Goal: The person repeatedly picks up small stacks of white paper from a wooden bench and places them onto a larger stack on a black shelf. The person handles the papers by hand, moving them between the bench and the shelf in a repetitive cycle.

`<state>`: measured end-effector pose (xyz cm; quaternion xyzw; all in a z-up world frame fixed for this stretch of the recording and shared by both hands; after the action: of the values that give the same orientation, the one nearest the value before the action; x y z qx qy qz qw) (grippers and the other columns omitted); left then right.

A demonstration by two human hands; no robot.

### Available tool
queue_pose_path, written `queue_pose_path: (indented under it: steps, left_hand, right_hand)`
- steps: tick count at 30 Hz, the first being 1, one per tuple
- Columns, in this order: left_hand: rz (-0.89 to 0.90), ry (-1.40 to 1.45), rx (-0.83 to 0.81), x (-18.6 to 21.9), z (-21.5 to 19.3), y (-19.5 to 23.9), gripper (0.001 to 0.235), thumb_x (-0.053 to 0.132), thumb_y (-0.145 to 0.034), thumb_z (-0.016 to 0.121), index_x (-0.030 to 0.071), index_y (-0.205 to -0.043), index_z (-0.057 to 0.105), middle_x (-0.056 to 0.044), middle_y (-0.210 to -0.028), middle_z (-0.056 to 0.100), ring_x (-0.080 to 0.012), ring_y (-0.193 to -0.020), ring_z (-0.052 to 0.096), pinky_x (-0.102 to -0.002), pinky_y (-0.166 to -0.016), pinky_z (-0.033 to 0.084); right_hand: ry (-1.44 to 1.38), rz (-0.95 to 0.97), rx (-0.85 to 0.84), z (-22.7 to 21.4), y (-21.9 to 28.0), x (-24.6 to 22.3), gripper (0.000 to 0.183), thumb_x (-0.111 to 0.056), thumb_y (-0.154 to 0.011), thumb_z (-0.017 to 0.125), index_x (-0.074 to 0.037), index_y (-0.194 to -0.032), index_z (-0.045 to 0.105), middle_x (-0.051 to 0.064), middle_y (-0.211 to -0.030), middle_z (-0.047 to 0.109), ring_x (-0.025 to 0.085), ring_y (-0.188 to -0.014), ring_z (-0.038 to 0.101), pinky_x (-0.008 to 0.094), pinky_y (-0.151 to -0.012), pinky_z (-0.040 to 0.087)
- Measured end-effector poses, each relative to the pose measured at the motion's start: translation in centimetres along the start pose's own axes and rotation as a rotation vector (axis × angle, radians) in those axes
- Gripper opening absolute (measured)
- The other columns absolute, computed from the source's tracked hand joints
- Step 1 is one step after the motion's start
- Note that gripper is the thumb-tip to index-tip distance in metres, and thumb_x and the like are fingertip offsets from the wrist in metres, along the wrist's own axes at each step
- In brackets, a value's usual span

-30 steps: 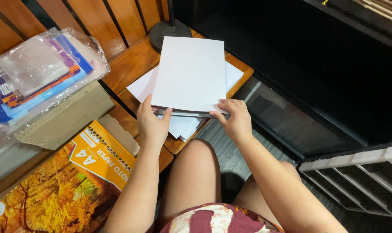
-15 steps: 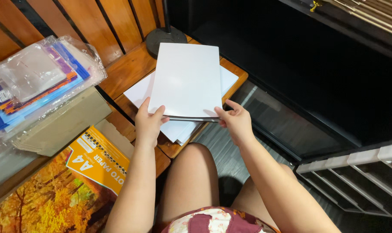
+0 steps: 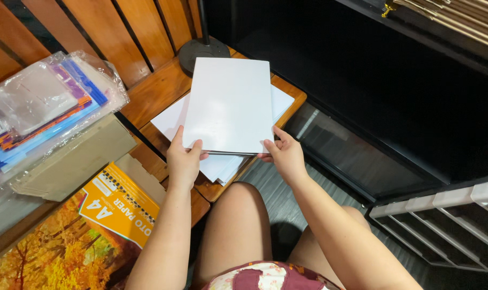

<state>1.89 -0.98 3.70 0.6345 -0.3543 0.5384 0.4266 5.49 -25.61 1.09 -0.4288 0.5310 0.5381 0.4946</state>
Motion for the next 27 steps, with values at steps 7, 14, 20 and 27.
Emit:
queue_pose_path:
  steps: [7, 14, 20, 27]
  left_hand:
    - [0.024, -0.019, 0.002, 0.0, 0.1, -0.1, 0.064, 0.003, -0.101, 0.058, -0.004, -0.159, 0.031, -0.039, -0.138, 0.054, -0.033, -0.096, 0.076, -0.032, -0.081, 0.068]
    - [0.026, -0.035, 0.006, 0.5, 0.2, 0.4, 0.063, 0.003, -0.101, 0.057, -0.004, -0.159, 0.032, -0.037, -0.142, 0.051, -0.032, -0.097, 0.075, -0.029, -0.079, 0.068]
    - [0.027, -0.04, 0.011, 0.7, 0.2, 0.6, 0.063, 0.003, -0.101, 0.057, -0.004, -0.158, 0.032, -0.036, -0.144, 0.049, -0.0322, -0.097, 0.075, -0.03, -0.08, 0.068]
    - [0.032, -0.037, 0.028, 0.5, 0.3, 0.7, 0.063, 0.003, -0.1, 0.059, -0.004, -0.158, 0.034, -0.036, -0.138, 0.053, -0.033, -0.097, 0.075, -0.031, -0.079, 0.068]
  right_hand:
    - [-0.006, -0.011, 0.001, 0.2, 0.7, -1.0, 0.062, -0.001, -0.1, 0.063, 0.011, -0.154, 0.036, 0.027, -0.091, 0.072, 0.033, -0.072, 0.077, 0.039, -0.066, 0.069]
    - [-0.007, -0.017, -0.001, 0.1, 0.6, -0.5, 0.062, 0.0, -0.1, 0.062, 0.012, -0.154, 0.034, 0.027, -0.091, 0.072, 0.031, -0.073, 0.077, 0.037, -0.067, 0.069]
    - [-0.017, -0.017, -0.009, 0.0, 0.5, -0.2, 0.062, 0.0, -0.1, 0.061, 0.012, -0.154, 0.034, 0.027, -0.091, 0.072, 0.032, -0.073, 0.077, 0.038, -0.066, 0.069]
    - [-0.033, -0.012, -0.008, -0.1, 0.2, 0.3, 0.063, 0.0, -0.1, 0.062, 0.012, -0.154, 0.033, 0.026, -0.09, 0.072, 0.031, -0.073, 0.077, 0.037, -0.066, 0.069]
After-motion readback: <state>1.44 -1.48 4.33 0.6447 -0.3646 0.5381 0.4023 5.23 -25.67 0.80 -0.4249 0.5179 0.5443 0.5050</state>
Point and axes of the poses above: each hand's wrist, its own y-axis away from the middle knuckle, its own z-axis out of the palm, x = y × z, the point moved 2 cm from there along -y, towards the middle knuckle
